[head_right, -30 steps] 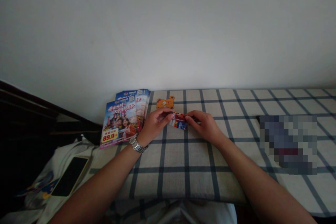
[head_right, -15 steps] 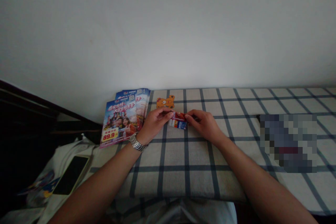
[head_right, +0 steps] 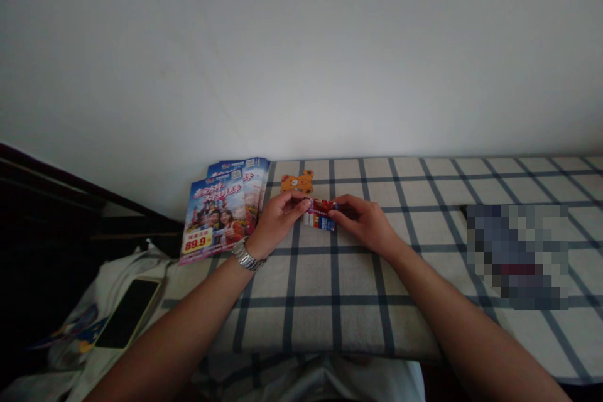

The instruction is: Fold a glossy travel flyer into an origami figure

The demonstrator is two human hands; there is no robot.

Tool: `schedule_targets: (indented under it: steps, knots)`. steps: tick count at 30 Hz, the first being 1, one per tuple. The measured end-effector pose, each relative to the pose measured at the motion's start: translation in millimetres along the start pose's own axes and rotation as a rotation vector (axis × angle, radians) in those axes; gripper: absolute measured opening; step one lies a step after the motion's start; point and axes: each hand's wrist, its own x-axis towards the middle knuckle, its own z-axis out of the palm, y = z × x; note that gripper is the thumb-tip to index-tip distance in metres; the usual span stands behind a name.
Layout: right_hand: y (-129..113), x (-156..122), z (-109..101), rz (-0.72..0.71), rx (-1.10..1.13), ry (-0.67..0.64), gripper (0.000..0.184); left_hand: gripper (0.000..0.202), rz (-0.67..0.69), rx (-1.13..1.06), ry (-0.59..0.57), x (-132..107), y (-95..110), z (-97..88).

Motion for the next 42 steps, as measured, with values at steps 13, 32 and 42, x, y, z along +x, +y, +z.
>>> schedule_targets:
  steps: [13, 32, 42]
  knots:
    - [4, 0, 1, 0.091, 0.036, 0.01, 0.029, 0.027, 0.033, -0.052, -0.082, -2, 2, 3.1]
    - [-4, -1, 5, 0.09, 0.105, -0.093, 0.031, 0.011, 0.075, 0.056, -0.078, -4, 8, 2.8]
    - [-4, 0, 6, 0.049, -0.07, -0.124, 0.033, 0.012, 0.065, 0.084, -0.109, -5, 10, 4.0]
